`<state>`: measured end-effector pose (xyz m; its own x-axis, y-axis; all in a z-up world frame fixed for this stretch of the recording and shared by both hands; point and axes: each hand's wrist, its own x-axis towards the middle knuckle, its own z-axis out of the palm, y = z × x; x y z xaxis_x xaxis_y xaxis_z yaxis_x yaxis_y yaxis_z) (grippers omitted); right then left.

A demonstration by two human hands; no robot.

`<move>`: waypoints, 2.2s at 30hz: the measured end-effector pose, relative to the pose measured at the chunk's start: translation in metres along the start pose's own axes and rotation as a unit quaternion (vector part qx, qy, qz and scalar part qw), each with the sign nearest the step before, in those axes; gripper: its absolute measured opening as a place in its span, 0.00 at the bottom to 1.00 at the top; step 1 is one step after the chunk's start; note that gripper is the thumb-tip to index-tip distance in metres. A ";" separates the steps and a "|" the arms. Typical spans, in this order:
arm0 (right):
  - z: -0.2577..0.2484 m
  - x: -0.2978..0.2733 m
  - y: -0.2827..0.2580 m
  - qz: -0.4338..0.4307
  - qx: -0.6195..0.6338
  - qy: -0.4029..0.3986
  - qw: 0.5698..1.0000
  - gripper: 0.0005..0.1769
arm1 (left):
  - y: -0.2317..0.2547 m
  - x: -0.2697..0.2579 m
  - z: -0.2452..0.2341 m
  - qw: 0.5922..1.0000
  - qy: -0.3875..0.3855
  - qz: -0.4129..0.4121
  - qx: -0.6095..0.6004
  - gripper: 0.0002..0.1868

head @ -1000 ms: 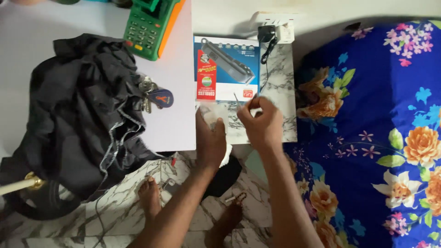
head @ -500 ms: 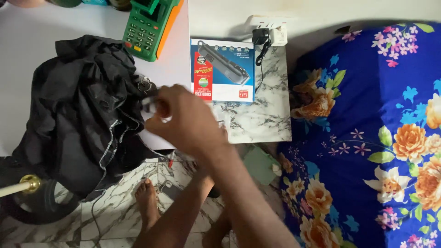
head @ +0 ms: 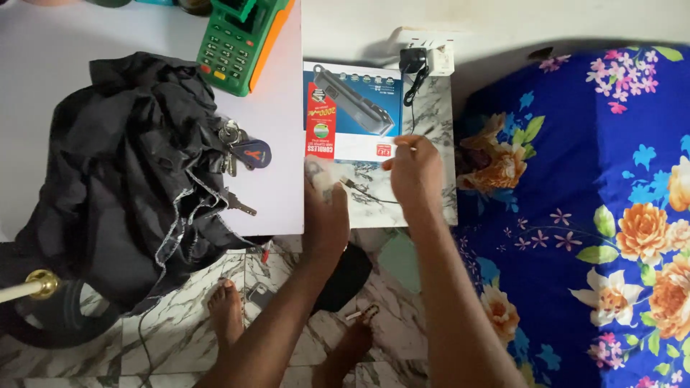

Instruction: The recorder unboxes a new hair clipper and examines its contents.

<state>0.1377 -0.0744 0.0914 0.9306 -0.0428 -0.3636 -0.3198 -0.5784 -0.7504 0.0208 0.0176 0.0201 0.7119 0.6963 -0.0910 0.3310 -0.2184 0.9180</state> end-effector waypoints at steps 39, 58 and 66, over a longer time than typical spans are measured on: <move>-0.053 -0.013 0.108 0.121 -0.184 -0.096 0.971 0.21 | -0.024 -0.056 0.015 0.986 -0.090 0.068 0.126 0.37; -0.067 0.044 0.141 -0.015 -0.098 -0.040 0.994 0.18 | 0.003 0.030 0.038 0.996 -0.082 0.015 0.017 0.28; -0.074 0.009 0.174 0.083 -0.145 -0.195 0.967 0.24 | -0.040 0.038 0.063 0.980 -0.124 0.139 0.069 0.36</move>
<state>0.1036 -0.2355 -0.0012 0.7153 0.1232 -0.6878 -0.3428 -0.7958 -0.4991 0.0741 0.0096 -0.0442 0.9094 0.4130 0.0484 0.1715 -0.4784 0.8613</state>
